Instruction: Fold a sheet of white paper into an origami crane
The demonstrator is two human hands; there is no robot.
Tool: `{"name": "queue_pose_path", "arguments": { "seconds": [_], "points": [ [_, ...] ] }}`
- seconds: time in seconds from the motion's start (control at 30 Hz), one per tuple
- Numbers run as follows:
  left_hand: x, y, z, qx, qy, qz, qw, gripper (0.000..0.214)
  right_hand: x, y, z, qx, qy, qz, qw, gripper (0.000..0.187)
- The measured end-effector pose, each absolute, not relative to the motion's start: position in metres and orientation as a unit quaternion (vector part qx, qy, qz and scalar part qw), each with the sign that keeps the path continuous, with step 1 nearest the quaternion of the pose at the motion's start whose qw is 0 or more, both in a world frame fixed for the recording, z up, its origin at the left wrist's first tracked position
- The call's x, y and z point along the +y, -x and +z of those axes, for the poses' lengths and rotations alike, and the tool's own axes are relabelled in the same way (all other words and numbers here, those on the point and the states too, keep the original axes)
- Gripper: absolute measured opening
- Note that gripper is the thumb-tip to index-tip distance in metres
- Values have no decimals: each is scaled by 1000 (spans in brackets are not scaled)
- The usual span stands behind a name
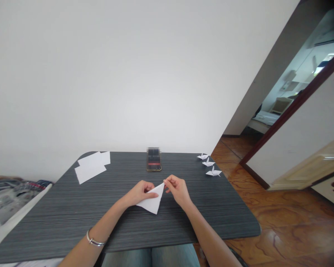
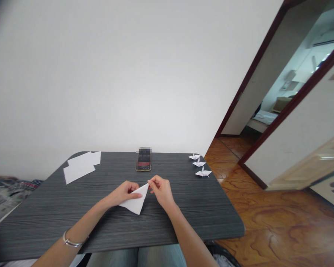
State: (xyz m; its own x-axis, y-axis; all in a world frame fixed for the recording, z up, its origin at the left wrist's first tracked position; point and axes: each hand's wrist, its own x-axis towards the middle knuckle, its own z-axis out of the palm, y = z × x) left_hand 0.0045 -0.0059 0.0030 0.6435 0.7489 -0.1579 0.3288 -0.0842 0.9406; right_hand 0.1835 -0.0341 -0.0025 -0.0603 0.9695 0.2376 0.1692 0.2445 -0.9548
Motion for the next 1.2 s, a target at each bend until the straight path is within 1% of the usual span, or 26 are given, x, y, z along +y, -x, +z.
{"name": "queue_pose_path", "arguments": {
  "seconds": [0.23, 0.4, 0.57, 0.67, 0.77, 0.9, 1.0, 1.1, 1.2],
  "points": [
    [-5, -4, 1, 377, -711, 185, 564, 30, -33, -184, -5, -631, 486, 357, 487, 27],
    [-6, -3, 3, 388, -706, 181, 564, 31, -32, -184, -5, -601, 489, 374, 509, 32],
    [-6, -2, 3, 387, -718, 178, 550, 31, -33, -185, -3, -614, 479, 391, 491, 23],
    [-6, -1, 2, 389, -735, 182, 525, 32, -33, -185, -5, -628, 481, 390, 472, 22],
    [-4, 0, 3, 393, -751, 190, 495, 33, -30, -187, -7, -615, 491, 385, 482, 25],
    [0, 3, 2, 422, -784, 196, 411, 35, -27, -189, -10, -570, 512, 384, 515, 28],
    [2, 5, -1, 436, -803, 194, 358, 35, -27, -189, -10, -561, 510, 405, 511, 26],
    [2, 6, -3, 436, -811, 188, 341, 35, -29, -189, -10, -581, 499, 417, 490, 24],
    [2, 7, -1, 446, -801, 203, 345, 31, -28, -190, -12, -593, 500, 409, 480, 27]
  ]
}}
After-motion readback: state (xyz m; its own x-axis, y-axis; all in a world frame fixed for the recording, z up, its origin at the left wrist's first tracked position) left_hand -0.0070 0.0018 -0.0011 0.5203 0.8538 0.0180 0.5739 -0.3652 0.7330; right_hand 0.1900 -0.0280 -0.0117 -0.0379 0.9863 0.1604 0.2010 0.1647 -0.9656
